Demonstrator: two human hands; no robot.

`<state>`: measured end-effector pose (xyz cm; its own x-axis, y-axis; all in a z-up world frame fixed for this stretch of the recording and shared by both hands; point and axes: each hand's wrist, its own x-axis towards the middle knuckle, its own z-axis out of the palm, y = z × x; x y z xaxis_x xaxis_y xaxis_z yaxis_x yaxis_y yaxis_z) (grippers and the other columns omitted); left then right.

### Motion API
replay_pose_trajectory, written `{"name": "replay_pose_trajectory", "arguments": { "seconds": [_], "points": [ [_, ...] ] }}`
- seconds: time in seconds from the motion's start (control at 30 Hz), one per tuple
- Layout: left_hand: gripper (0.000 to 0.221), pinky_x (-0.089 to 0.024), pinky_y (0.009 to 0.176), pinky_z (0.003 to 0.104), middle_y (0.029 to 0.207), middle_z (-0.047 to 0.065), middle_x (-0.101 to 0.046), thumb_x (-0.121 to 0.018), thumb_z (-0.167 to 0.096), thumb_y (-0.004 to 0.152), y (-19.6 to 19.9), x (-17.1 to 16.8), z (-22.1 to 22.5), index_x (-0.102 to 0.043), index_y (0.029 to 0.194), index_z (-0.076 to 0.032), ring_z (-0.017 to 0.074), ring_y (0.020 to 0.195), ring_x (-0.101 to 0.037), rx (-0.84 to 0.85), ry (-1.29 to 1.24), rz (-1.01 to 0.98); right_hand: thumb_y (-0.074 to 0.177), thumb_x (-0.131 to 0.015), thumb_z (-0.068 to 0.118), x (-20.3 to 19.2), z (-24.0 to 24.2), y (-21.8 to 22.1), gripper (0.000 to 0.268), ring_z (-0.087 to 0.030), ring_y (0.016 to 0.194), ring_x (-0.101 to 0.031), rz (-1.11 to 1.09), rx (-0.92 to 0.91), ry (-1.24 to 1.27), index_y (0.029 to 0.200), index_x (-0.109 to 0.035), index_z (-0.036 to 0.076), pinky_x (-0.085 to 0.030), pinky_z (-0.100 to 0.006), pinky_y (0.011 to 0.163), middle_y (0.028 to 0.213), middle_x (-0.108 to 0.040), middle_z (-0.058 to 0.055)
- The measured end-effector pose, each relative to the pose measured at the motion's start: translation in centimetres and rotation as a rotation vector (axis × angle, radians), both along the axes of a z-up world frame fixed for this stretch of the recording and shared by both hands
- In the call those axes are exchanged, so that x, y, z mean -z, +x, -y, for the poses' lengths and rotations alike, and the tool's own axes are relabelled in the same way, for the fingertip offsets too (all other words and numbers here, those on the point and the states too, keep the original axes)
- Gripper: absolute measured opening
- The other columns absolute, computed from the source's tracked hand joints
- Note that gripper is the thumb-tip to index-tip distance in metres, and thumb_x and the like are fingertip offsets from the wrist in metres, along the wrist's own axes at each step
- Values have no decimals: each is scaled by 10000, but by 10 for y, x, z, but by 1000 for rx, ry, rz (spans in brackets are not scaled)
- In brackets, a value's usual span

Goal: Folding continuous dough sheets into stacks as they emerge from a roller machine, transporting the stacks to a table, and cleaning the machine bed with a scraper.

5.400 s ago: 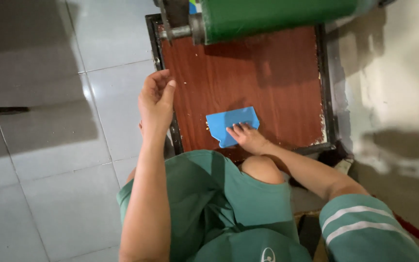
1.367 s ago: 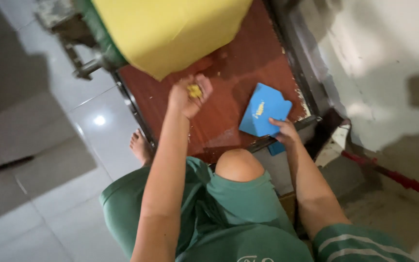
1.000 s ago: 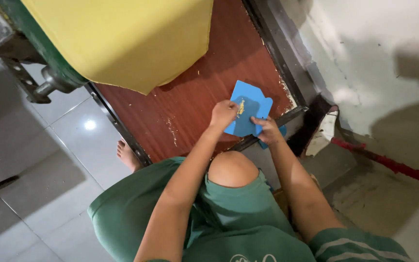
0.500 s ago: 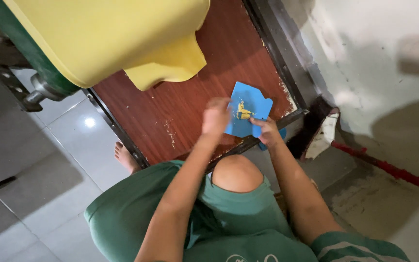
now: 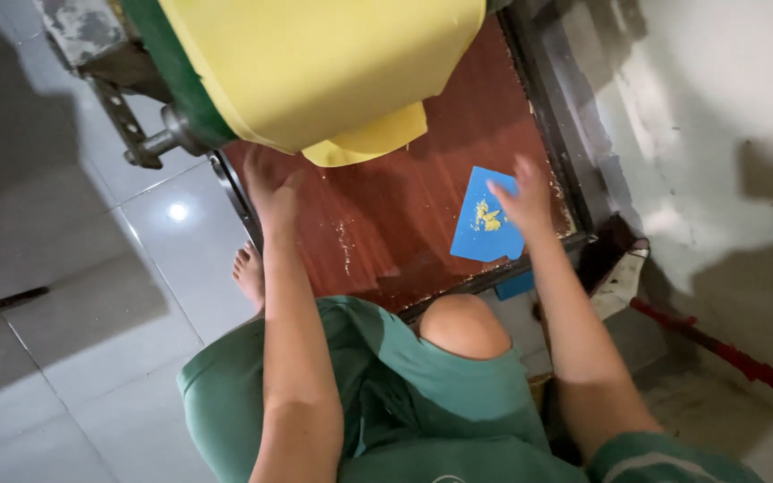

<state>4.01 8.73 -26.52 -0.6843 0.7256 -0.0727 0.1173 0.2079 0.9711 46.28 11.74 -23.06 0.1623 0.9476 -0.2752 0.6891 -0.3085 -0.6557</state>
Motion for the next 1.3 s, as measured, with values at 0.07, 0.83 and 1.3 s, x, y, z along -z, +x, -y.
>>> {"name": "replay_pose_trajectory", "arguments": {
  "seconds": [0.07, 0.83, 1.3],
  "points": [
    [1029, -489, 1093, 588, 1598, 169, -398, -861, 111, 761, 5, -43, -12, -289, 1574, -155, 497, 1406, -455, 203, 152, 194, 851, -910, 152, -32, -39, -35, 830, -437, 1391, -443, -348, -41, 161, 1486, -423, -70, -406, -499, 1167, 1458, -474, -339],
    [207, -544, 731, 304, 750, 49, -735, -910, -188, 782, 56, -23, 26, -799, 877, -41, 123, 730, -619, 241, -208, 266, 862, -875, 113, 86, -73, -63, 418, -13, 528, -344, -571, -126, 74, 626, -532, 145, -239, -197, 524, 537, -431, 118],
    [544, -606, 786, 530, 859, 137, -741, -846, -592, 750, 63, 59, 39, -679, 978, -127, 396, 884, -745, 264, -784, -338, 825, -875, 353, 123, -43, -27, 365, -248, 964, -731, 116, -138, 183, 1119, -740, 185, -583, -357, 868, 966, -743, -34]
  ]
}}
